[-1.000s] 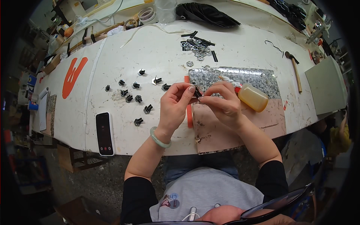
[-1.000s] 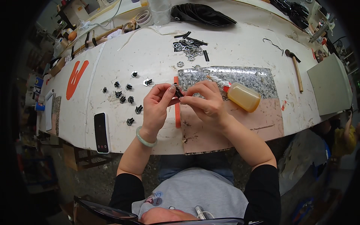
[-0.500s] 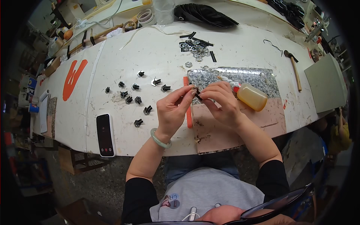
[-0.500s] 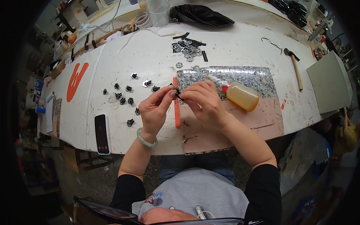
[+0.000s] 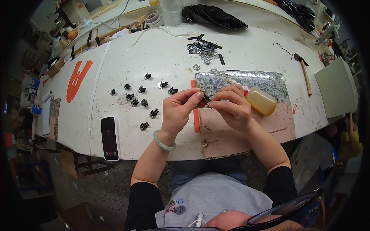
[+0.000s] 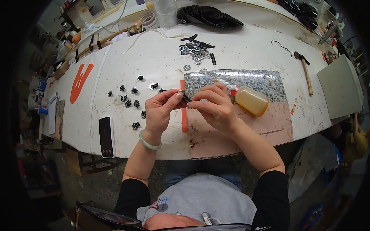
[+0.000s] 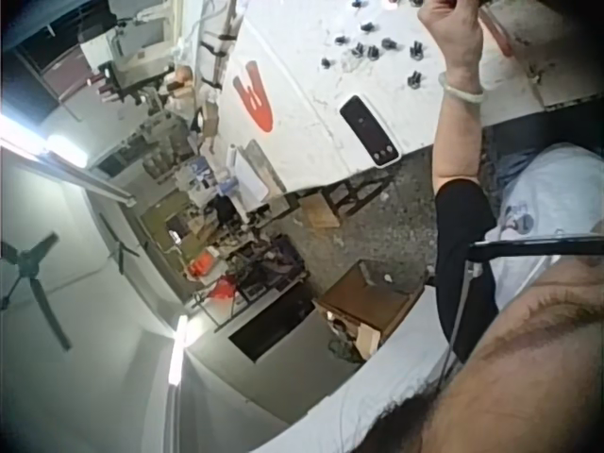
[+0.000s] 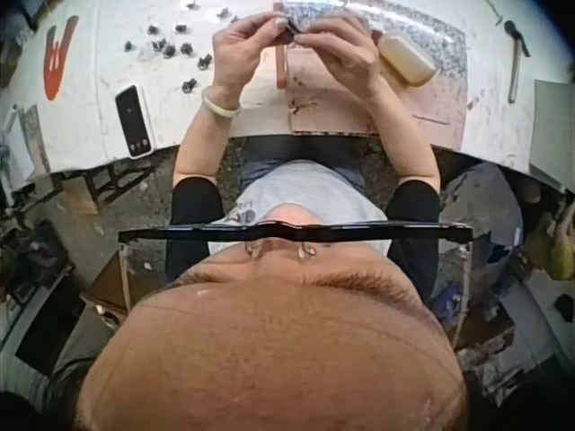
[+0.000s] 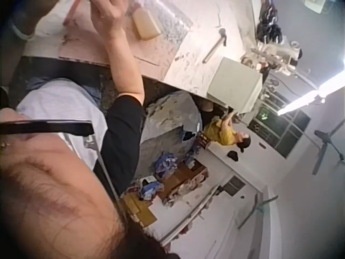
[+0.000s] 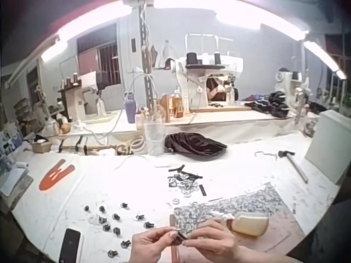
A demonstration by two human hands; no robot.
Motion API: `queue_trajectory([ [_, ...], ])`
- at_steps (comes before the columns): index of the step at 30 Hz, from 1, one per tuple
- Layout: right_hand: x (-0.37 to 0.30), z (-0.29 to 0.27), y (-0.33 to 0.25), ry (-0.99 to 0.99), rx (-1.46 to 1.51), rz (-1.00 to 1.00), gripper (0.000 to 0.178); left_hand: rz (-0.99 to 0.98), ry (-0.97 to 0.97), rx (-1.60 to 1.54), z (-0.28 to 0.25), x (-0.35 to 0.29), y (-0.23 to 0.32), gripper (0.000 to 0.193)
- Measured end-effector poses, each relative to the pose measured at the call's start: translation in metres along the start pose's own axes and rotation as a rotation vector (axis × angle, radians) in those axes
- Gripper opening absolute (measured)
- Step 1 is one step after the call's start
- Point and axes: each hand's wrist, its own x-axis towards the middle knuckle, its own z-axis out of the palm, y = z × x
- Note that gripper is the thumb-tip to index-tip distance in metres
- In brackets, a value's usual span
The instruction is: The person applies glue from a dispenser bottle onto small straps and attaches them to metal loops by hand.
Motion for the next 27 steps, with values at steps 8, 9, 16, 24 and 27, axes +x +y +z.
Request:
queue_trajectory([
  [8, 0.0, -0.001, 0.0, 0.004, -0.023, -0.037, 0.026, 0.027, -0.02, 0.079, -0.001, 0.0, 0.002, 0.021],
  [9, 0.0, -0.001, 0.0, 0.003, -0.025, -0.036, 0.026, 0.032, -0.033, 0.09, -0.001, 0.0, 0.002, 0.02],
  [16, 0.001, 0.001, -0.001, 0.012, 0.014, 0.011, 0.024, 0.0, -0.188, 0.17, 0.001, -0.002, -0.001, 0.02],
  [24, -0.004, 0.009, -0.009, 0.081, 0.294, 0.33, 0.016, -0.136, -0.235, 0.079, 0.001, -0.002, -0.005, 0.027],
  [27, -0.007, 0.011, -0.01, 0.09, 0.282, 0.428, 0.014, -0.152, -0.222, 0.088, 0.002, -0.003, -0.009, 0.027],
])
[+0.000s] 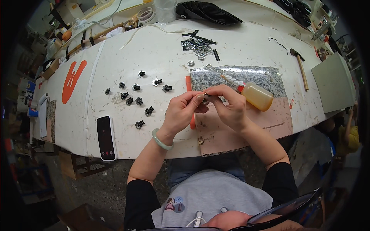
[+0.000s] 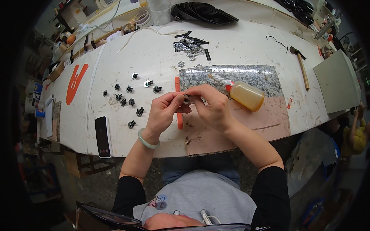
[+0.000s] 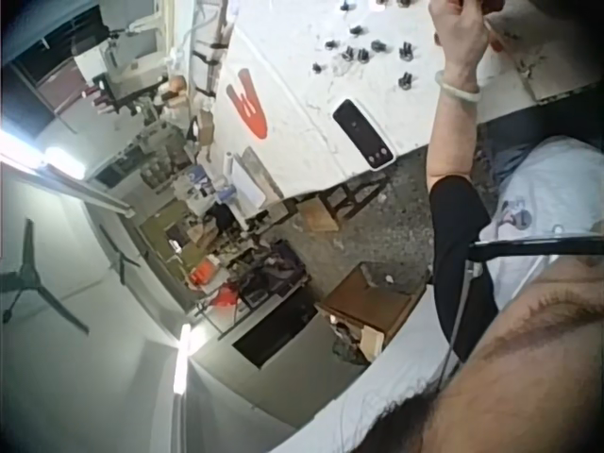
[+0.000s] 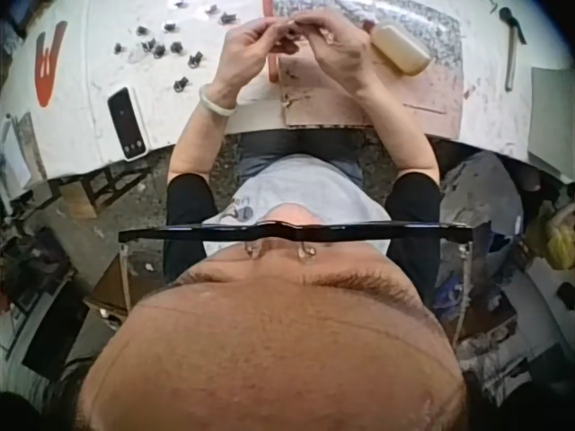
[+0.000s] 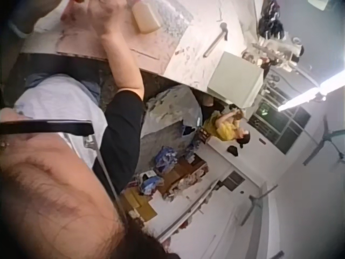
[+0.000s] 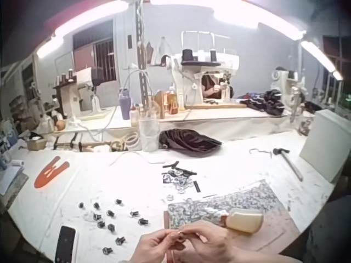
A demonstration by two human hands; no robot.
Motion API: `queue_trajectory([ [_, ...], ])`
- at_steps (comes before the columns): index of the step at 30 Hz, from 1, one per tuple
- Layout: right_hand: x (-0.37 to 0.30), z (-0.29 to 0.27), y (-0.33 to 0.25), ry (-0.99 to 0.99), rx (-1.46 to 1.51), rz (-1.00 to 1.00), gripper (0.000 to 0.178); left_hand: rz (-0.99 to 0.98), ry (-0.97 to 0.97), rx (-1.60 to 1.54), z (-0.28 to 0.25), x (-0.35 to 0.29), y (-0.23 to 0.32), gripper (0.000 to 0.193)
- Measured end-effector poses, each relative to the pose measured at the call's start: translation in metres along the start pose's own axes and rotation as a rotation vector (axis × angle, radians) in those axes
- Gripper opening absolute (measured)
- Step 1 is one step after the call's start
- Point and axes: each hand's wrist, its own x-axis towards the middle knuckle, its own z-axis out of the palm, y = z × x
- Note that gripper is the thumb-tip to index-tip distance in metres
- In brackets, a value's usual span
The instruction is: The person applies glue from a dispenser bottle onto small straps and attaches them to metal loops by hand.
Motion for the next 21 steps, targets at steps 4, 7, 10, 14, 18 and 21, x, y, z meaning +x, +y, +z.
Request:
queue_trajectory([
  [4, 0.002, -0.005, 0.011, -0.061, 0.131, 0.17, 0.016, 0.04, 0.023, 0.043, 0.006, 0.001, -0.007, 0.026],
  [7, 0.006, -0.007, 0.012, -0.104, 0.43, 0.335, 0.022, 0.054, 0.024, -0.011, 0.001, 0.002, -0.002, 0.028],
  [10, 0.008, -0.009, 0.012, -0.115, 0.522, 0.325, 0.026, 0.132, 0.083, 0.068, -0.004, 0.005, -0.004, 0.03],
  [14, 0.009, -0.016, 0.01, -0.252, 0.47, 0.418, 0.022, 0.164, 0.235, 0.127, -0.001, 0.004, -0.002, 0.022],
  [18, 0.015, -0.019, 0.007, -0.272, 0.7, 0.729, 0.02, 0.274, 0.3, 0.269, 0.004, 0.001, -0.006, 0.014],
  [21, 0.014, -0.02, 0.008, -0.243, 0.781, 0.848, 0.021, 0.442, 0.319, 0.422, 0.007, 0.001, -0.005, 0.014],
])
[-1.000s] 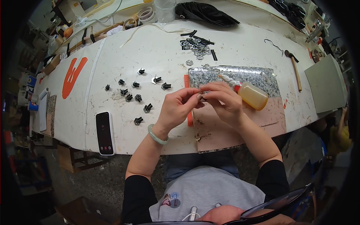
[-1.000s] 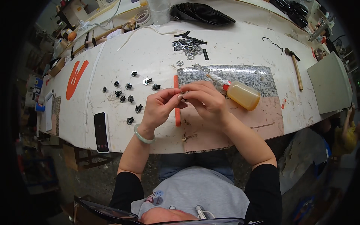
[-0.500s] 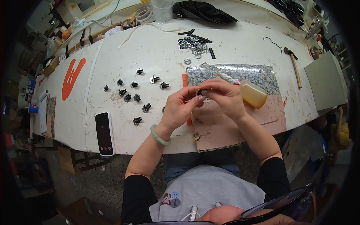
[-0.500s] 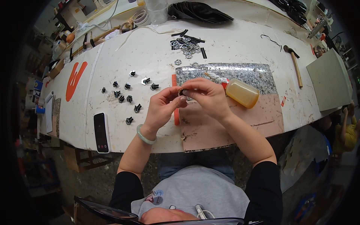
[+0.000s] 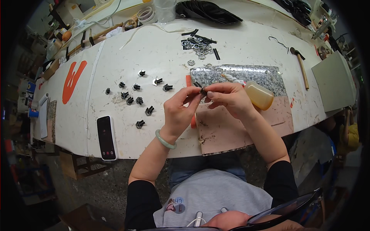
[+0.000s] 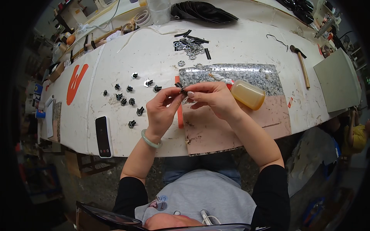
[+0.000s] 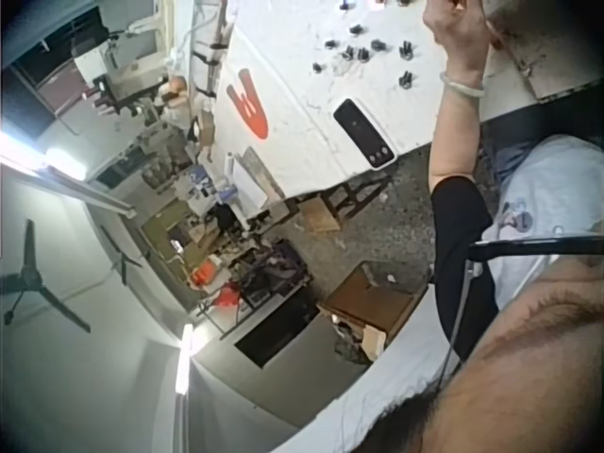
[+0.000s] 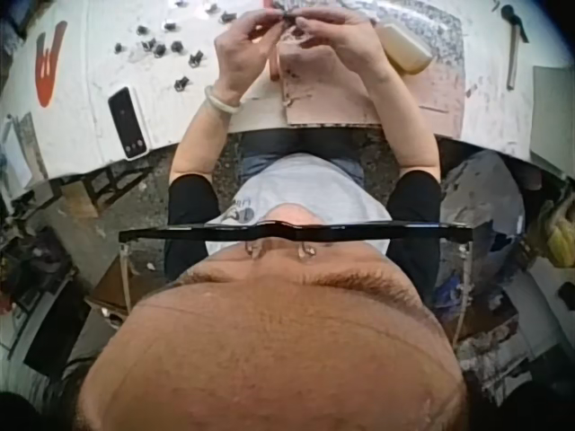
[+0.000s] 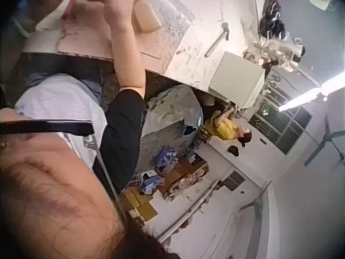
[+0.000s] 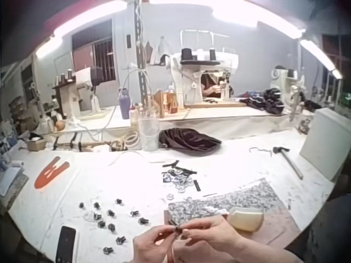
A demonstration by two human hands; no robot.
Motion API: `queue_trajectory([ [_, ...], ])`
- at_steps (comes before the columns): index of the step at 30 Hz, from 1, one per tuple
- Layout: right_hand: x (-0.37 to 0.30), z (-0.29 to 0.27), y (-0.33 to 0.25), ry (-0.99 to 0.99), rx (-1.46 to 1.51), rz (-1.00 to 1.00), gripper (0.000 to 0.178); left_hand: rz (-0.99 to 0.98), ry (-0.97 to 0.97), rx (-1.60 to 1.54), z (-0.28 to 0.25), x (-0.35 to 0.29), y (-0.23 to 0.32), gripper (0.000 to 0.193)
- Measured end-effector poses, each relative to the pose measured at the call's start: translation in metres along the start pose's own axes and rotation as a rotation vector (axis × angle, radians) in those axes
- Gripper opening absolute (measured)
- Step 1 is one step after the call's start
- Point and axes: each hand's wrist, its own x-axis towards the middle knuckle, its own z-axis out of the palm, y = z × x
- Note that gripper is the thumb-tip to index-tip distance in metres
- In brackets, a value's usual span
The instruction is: The person applies glue from a dispenser bottle onto small straps and attaches them to metal loops by hand.
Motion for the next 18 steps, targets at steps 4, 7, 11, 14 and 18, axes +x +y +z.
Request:
queue_trajectory([
  [4, 0.0, 0.0, 0.002, 0.02, 0.032, -0.039, 0.022, 0.075, -0.043, 0.087, 0.0, -0.001, 0.001, 0.016],
  [7, 0.001, 0.001, 0.003, 0.021, 0.021, -0.072, 0.021, 0.126, -0.047, 0.125, 0.0, -0.001, 0.0, 0.017],
  [11, 0.001, 0.003, 0.004, 0.03, -0.05, -0.164, 0.019, 0.132, -0.036, 0.11, 0.0, -0.001, 0.001, 0.017],
  [14, -0.001, 0.006, 0.008, 0.054, -0.149, -0.264, 0.017, 0.063, -0.027, 0.032, 0.002, -0.003, 0.001, 0.016],
  [18, -0.003, 0.01, 0.012, 0.066, -0.355, -0.448, 0.014, 0.003, -0.023, -0.023, 0.0, -0.005, 0.001, 0.016],
])
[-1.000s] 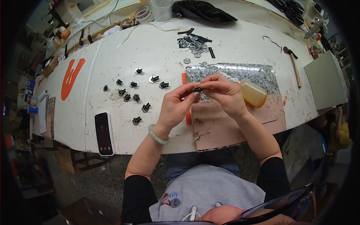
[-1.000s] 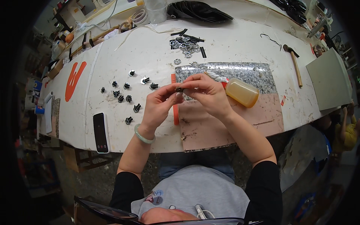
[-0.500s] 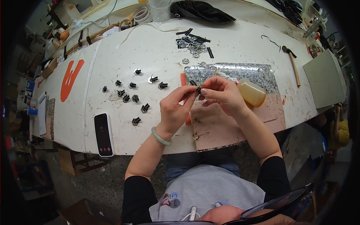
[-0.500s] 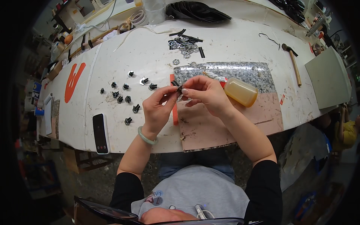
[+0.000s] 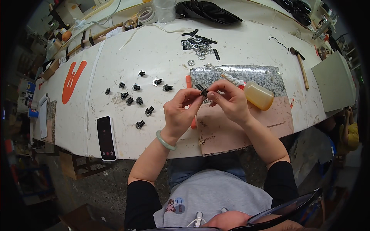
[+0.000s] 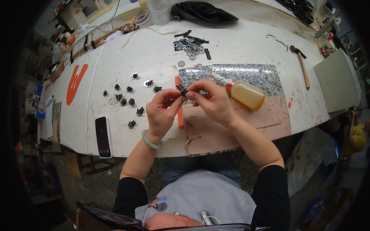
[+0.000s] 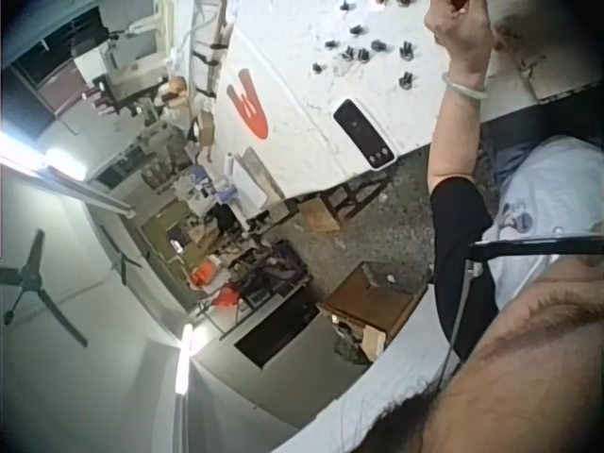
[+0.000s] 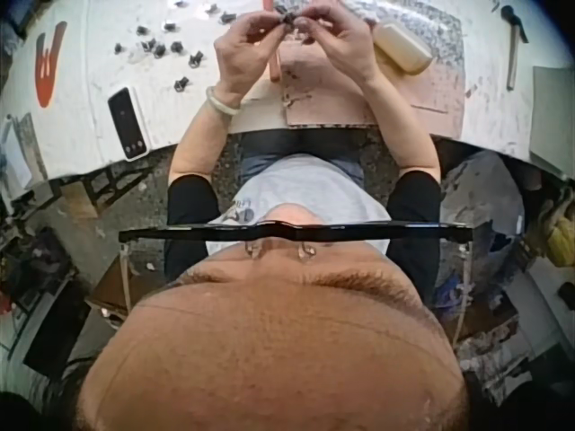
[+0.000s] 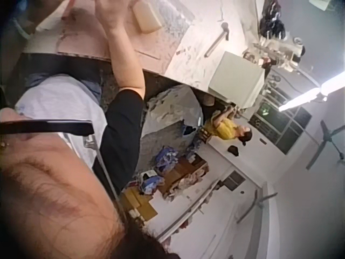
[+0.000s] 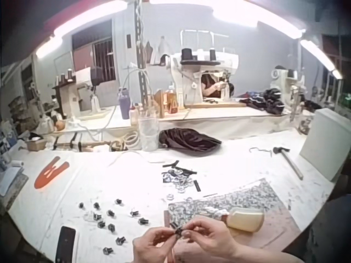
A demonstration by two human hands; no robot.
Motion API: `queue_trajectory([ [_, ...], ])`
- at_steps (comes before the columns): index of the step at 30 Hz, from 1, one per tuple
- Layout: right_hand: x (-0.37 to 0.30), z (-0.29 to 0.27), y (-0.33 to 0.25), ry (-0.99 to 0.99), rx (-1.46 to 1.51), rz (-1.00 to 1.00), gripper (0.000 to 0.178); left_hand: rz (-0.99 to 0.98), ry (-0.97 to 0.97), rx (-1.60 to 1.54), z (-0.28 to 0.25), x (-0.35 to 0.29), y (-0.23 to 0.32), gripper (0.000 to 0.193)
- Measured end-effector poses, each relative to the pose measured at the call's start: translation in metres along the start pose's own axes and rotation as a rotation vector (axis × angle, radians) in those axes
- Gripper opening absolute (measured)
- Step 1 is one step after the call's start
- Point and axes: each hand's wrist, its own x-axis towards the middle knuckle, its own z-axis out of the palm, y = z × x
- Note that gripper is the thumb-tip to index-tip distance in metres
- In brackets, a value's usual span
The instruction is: The person applies glue from a dispenser bottle onto small straps and attaches them to metal loops by hand.
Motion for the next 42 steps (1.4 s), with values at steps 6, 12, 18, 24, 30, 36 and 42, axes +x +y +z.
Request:
queue_trajectory([
  [6, 0.001, 0.002, 0.001, 0.021, -0.108, -0.166, 0.011, -0.155, 0.0, -0.152, 0.0, 0.001, 0.002, 0.017],
  [12, 0.0, 0.002, 0.002, 0.059, -0.111, -0.156, 0.011, -0.022, 0.016, -0.047, 0.001, 0.0, -0.002, 0.016],
  [18, 0.002, -0.002, 0.003, 0.1, -0.158, -0.115, 0.018, 0.1, -0.029, -0.013, 0.001, 0.001, -0.002, 0.017],
  [24, 0.007, -0.009, -0.004, -0.074, 0.058, -0.028, 0.024, 0.029, -0.147, -0.134, -0.006, 0.007, 0.003, 0.018],
  [30, 0.009, -0.022, -0.003, -0.153, 0.267, 0.173, 0.021, -0.011, -0.27, -0.302, -0.013, 0.013, 0.002, 0.019],
  [36, 0.007, -0.017, 0.0, -0.139, 0.208, 0.063, 0.014, -0.023, -0.26, -0.263, -0.013, 0.011, 0.001, 0.016],
  [42, 0.004, -0.009, -0.003, -0.082, 0.17, 0.043, 0.013, -0.081, -0.277, -0.273, -0.013, 0.007, -0.003, 0.015],
])
